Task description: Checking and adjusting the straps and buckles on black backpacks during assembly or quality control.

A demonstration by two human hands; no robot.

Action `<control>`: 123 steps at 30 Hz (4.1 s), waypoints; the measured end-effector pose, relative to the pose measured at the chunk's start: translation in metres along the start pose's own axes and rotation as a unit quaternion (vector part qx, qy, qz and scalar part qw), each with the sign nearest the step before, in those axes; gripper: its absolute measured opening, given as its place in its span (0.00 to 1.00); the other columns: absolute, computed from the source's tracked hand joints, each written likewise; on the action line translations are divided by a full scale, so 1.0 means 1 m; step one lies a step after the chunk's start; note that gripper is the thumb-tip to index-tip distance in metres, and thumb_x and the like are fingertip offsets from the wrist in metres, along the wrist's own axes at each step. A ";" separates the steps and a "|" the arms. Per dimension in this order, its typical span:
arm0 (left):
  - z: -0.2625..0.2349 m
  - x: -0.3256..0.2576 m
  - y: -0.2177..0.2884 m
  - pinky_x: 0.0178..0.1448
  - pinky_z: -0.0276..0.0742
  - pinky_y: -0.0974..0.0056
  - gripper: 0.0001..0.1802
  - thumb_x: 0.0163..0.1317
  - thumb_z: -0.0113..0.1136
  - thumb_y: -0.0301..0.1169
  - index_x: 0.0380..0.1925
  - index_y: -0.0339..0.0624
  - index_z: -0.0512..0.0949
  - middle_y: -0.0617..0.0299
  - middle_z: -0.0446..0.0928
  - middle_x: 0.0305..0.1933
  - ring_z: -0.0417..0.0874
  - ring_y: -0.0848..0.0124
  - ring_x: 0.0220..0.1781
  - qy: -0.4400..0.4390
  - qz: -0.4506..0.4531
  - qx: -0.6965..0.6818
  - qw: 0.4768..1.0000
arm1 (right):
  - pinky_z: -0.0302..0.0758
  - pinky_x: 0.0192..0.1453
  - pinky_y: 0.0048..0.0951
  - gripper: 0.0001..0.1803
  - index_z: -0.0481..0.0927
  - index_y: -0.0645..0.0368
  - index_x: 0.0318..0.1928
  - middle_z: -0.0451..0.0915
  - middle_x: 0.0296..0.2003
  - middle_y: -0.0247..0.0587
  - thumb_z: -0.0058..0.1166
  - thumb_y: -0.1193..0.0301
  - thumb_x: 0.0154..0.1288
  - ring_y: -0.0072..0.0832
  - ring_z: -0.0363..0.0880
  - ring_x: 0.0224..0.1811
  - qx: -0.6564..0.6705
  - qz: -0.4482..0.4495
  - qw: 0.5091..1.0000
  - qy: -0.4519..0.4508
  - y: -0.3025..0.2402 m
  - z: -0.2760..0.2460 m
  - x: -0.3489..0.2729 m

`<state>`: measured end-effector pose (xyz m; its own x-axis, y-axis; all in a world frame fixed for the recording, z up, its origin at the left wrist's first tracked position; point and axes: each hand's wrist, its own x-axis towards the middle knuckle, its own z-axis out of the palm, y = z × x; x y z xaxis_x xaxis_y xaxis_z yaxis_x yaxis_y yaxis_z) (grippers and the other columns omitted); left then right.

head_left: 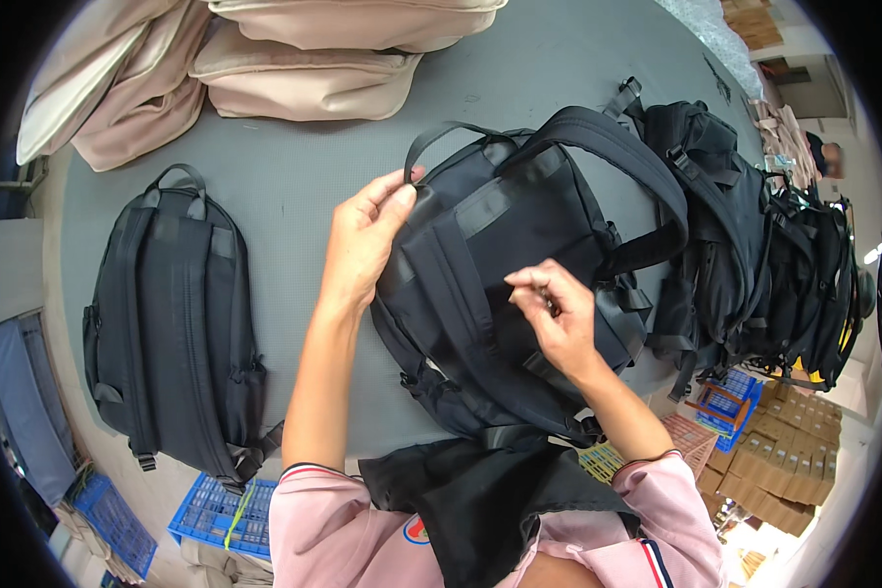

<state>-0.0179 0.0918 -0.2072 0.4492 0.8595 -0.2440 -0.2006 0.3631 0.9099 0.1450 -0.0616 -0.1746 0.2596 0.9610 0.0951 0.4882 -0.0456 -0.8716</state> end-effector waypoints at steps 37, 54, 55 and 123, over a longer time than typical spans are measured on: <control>0.015 0.028 -0.022 0.51 0.73 0.70 0.13 0.64 0.50 0.23 0.48 0.32 0.72 0.55 0.81 0.40 0.79 0.74 0.42 -0.092 -0.111 -0.047 0.988 | 0.74 0.32 0.39 0.15 0.74 0.55 0.43 0.72 0.38 0.37 0.59 0.72 0.54 0.39 0.79 0.33 -0.254 -0.153 0.953 -0.057 0.009 0.012 0.134; 0.012 0.029 -0.026 0.49 0.74 0.70 0.06 0.62 0.50 0.19 0.39 0.36 0.69 0.52 0.81 0.38 0.80 0.73 0.41 -0.089 -0.099 -0.068 0.989 | 0.71 0.29 0.29 0.11 0.79 0.51 0.37 0.74 0.29 0.31 0.62 0.71 0.51 0.30 0.73 0.25 -0.352 -0.276 0.893 -0.050 0.012 0.005 0.123; 0.012 0.029 -0.026 0.48 0.74 0.70 0.06 0.62 0.50 0.19 0.39 0.37 0.69 0.52 0.81 0.37 0.80 0.73 0.41 -0.098 -0.094 -0.079 0.988 | 0.71 0.29 0.29 0.11 0.79 0.51 0.37 0.74 0.29 0.31 0.62 0.71 0.51 0.30 0.73 0.25 -0.353 -0.277 0.892 -0.051 0.012 0.005 0.124; 0.019 0.087 -0.039 0.44 0.71 0.74 0.14 0.61 0.56 0.28 0.47 0.37 0.78 0.61 0.79 0.38 0.77 0.79 0.32 -0.119 -0.107 0.167 0.973 | 0.75 0.34 0.42 0.05 0.78 0.59 0.34 0.79 0.29 0.45 0.55 0.73 0.55 0.48 0.79 0.32 -0.497 -0.071 0.860 -0.091 0.014 -0.011 0.162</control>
<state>0.0452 0.1452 -0.2576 0.6461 0.6548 -0.3921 0.1962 0.3540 0.9144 0.2033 0.0903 -0.1664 0.0478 0.9988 0.0105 0.9988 -0.0477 -0.0073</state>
